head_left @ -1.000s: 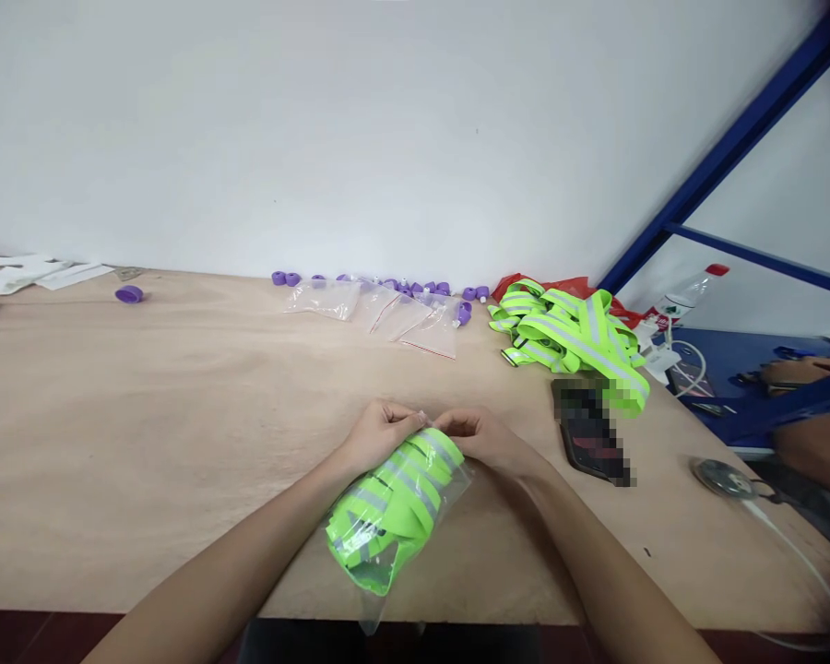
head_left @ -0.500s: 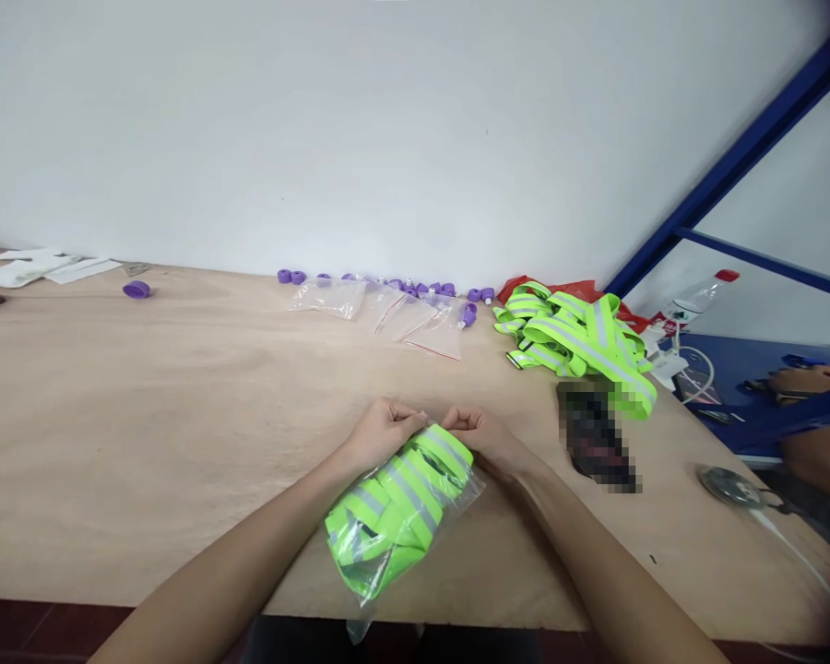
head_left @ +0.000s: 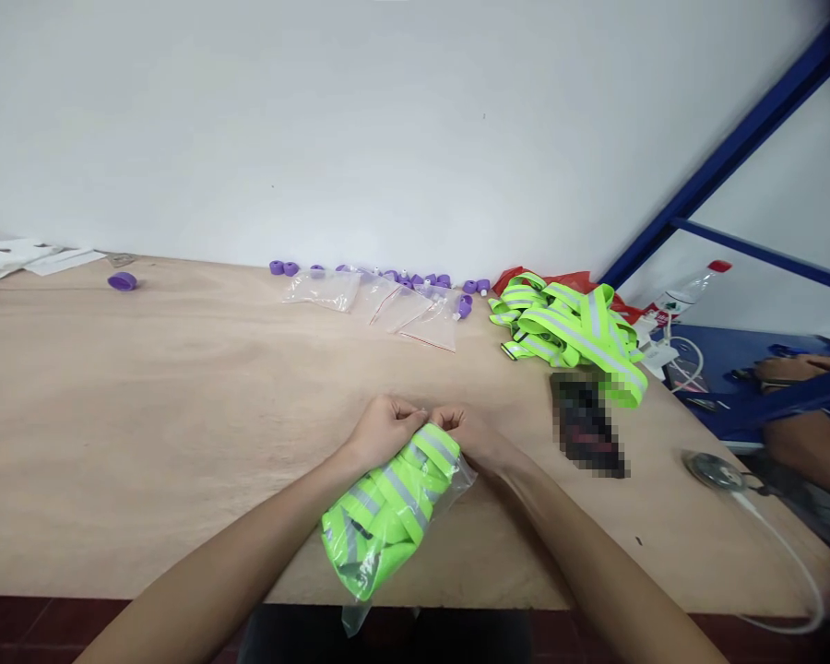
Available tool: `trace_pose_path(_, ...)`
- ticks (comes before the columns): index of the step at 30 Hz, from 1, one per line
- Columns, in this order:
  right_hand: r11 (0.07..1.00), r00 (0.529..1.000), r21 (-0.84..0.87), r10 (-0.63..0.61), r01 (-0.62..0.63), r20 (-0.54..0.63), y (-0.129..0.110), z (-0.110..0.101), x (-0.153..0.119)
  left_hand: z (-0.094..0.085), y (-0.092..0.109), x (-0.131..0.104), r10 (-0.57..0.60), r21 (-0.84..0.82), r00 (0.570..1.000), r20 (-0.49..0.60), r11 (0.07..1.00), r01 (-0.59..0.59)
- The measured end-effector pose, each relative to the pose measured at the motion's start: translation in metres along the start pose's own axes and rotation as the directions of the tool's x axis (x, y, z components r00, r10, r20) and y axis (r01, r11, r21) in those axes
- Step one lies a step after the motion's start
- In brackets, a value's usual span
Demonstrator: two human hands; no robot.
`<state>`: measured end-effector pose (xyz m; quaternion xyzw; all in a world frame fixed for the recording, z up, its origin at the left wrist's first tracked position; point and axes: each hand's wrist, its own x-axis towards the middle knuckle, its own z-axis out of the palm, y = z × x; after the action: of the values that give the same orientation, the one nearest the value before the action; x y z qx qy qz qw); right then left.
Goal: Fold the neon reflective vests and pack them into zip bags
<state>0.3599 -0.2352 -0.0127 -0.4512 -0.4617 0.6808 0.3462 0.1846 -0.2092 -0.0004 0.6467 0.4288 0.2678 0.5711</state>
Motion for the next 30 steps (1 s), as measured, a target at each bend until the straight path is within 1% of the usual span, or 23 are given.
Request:
trace_pose_path(3, 0.997, 0.999, -0.058, -0.052, 0.052, 0.004, 0.000, -0.004, -0.003, -0.005, 0.004, 0.000, 0.006, -0.001, 0.999, -0.037, 1.000, -0.006)
trace_pose_path(6, 0.995, 0.995, -0.030, -0.097, 0.097, -0.002, -0.001, -0.006, -0.005, -0.012, 0.005, 0.001, 0.013, -0.005, 0.995, -0.099, 1.000, -0.013)
trace_pose_path(8, 0.991, 0.992, -0.053, -0.121, 0.123, 0.041, -0.004, -0.005, -0.006, -0.015, 0.003, 0.002, 0.013, -0.008, 0.991, -0.134, 1.000, -0.014)
trace_pose_path(11, 0.975, 0.979, -0.152, -0.140, 0.163, 0.151, -0.010, -0.001, -0.009, -0.016, 0.001, 0.003, 0.015, -0.007, 0.987, -0.162, 1.000, -0.016)
trace_pose_path(13, 0.975, 0.976, -0.160, -0.129, 0.157, 0.175, -0.013, 0.001, -0.010, -0.015, 0.001, 0.003, 0.018, 0.001, 0.985, -0.170, 1.000, -0.018)
trace_pose_path(15, 0.974, 0.978, -0.173, -0.117, 0.147, 0.171, -0.014, 0.004, -0.011, -0.014, 0.002, 0.003, 0.020, 0.011, 0.984, -0.176, 1.000, -0.018)
trace_pose_path(18, 0.961, 0.974, -0.219, -0.128, 0.168, 0.186, -0.013, 0.005, -0.010, -0.014, 0.003, 0.003, 0.025, 0.029, 0.984, -0.176, 0.999, -0.021)
trace_pose_path(22, 0.955, 0.964, -0.229, -0.135, 0.188, 0.229, -0.013, 0.004, -0.010, -0.014, 0.003, 0.003, 0.029, 0.047, 0.985, -0.168, 0.999, -0.021)
trace_pose_path(30, 0.937, 0.938, -0.282, -0.108, 0.206, 0.329, -0.016, 0.000, -0.013, -0.011, 0.010, 0.000, 0.034, 0.044, 0.986, -0.165, 0.999, -0.027)
